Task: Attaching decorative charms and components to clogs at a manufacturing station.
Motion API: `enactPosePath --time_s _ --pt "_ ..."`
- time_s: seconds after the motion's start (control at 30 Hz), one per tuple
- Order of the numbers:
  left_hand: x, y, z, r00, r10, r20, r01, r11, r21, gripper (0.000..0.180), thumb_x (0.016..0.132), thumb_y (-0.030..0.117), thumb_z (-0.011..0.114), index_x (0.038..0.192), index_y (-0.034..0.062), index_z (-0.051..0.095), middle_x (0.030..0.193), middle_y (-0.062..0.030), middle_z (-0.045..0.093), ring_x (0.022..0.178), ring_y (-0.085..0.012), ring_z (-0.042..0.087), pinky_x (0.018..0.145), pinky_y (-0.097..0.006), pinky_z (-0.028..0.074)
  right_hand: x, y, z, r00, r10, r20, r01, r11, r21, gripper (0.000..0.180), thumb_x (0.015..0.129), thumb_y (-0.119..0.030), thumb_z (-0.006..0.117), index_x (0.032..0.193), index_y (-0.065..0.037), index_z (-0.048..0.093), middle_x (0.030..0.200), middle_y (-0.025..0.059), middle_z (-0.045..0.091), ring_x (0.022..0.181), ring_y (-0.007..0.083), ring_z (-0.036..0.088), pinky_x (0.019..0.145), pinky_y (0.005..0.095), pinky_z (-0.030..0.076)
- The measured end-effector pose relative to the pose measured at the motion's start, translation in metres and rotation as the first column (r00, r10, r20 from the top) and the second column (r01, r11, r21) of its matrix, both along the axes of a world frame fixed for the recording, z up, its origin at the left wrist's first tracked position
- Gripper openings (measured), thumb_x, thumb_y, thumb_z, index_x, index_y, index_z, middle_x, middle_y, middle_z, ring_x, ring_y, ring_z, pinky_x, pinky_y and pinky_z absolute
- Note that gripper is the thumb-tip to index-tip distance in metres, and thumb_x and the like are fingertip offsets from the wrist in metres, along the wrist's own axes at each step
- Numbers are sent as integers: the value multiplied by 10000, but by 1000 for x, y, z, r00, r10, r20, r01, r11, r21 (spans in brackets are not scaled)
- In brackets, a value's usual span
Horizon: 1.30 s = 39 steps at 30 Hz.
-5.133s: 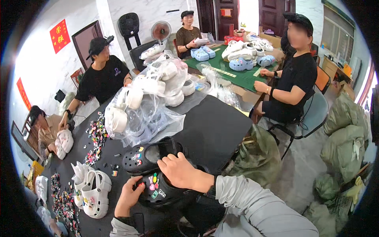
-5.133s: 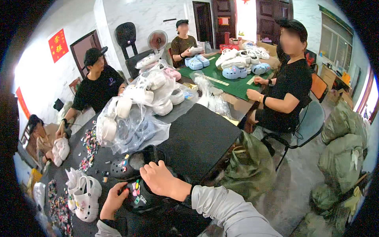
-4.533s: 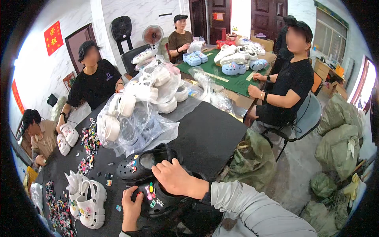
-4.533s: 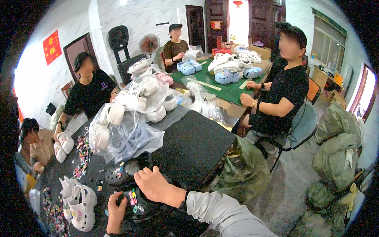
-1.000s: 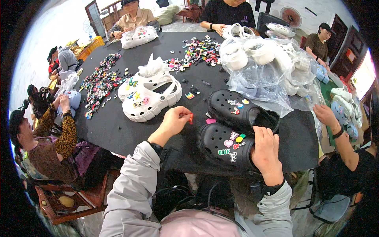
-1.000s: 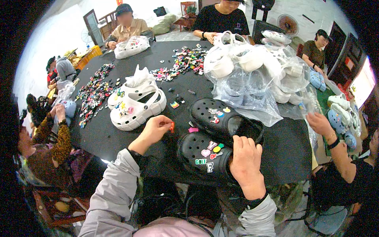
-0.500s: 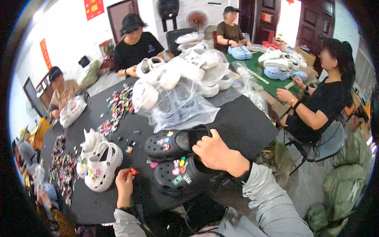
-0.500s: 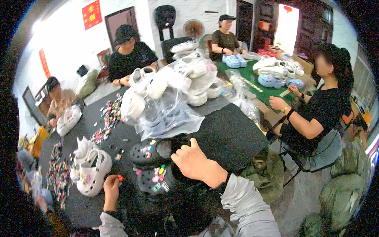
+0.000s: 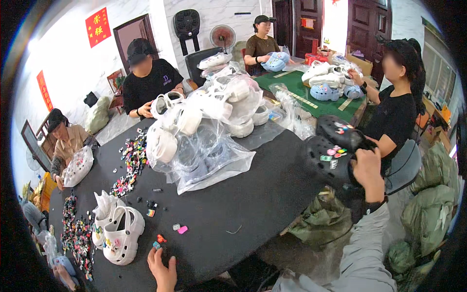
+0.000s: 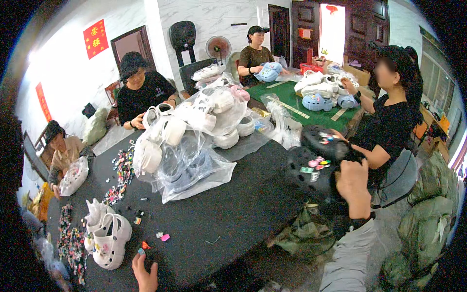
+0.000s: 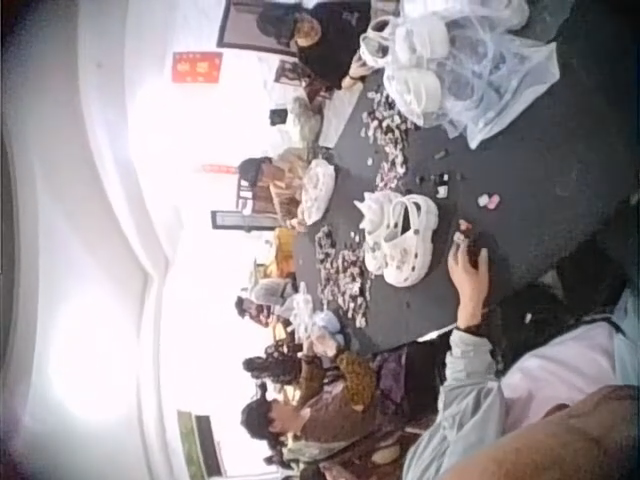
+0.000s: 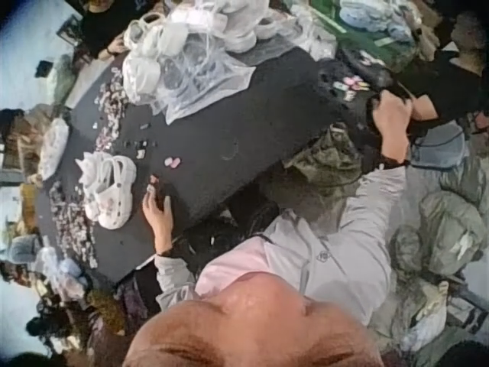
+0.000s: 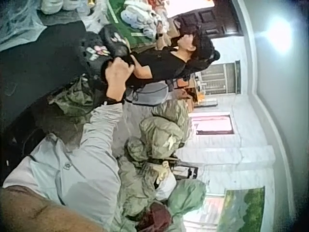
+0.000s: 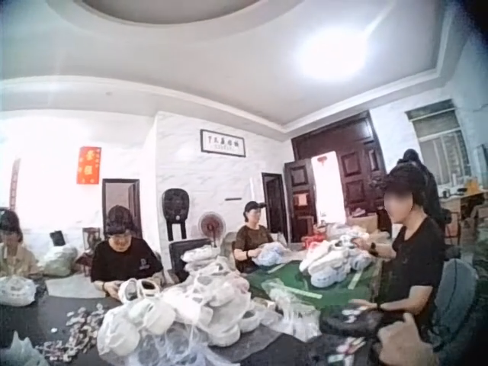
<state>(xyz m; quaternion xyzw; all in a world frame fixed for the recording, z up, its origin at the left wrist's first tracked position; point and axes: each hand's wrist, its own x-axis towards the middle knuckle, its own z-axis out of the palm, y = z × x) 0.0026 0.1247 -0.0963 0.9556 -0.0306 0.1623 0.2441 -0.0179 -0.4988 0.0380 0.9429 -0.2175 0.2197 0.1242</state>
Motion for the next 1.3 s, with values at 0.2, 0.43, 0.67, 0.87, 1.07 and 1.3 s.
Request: enactPosePath --time_s 0.2,0.43,0.67,0.87,1.07,1.3 --pt "-2 -20 6 999 -5 42 -8 952 306 567 880 288 677 1351 40 483 1372 -207 473 1249 -413 439 997 -533 353 35 -79 -2 966 -227 -125 209 968 -137 125 785 -110 570 824 -67 680 846 146 697 856 316 673 1004 531 351" --pt "-4 -26 12 999 44 14 -46 939 342 560 883 278 673 1356 51 477 1390 -193 463 1265 -413 426 1008 -534 346 155 -112 -15 977 -214 -23 212 975 -67 176 819 -210 590 903 -88 685 892 123 703 926 312 668 916 541 416" --pt "-7 -16 -1 998 61 -11 -54 945 324 697 809 362 746 1363 41 470 1384 -253 448 1274 -429 414 1035 -536 333 159 111 29 429 774 467 -645 624 -442 107 804 -137 601 865 -49 601 802 86 582 767 292 556 699 463 430" --pt "-8 -21 3 982 123 -146 -93 976 197 606 826 275 678 1323 6 460 1429 -241 370 1351 -456 308 1074 -646 215 75 237 -66 298 934 198 -944 259 203 177 741 -208 746 814 -83 644 716 25 591 682 220 593 611 355 470" --pt "-4 -20 1 988 74 -132 -49 982 184 619 841 265 671 1354 -2 448 1433 -233 377 1355 -451 308 1079 -638 222 48 260 -109 421 841 340 -885 299 356 179 801 -225 703 885 -77 649 800 42 589 818 229 580 709 366 477" --pt "-7 -19 3 998 50 -40 -45 991 125 656 834 254 684 1381 -6 431 1418 -226 405 1337 -436 343 1078 -616 249 40 276 -114 471 845 254 -863 382 331 271 778 -222 731 965 -47 642 1035 124 582 1029 302 550 846 426 473"
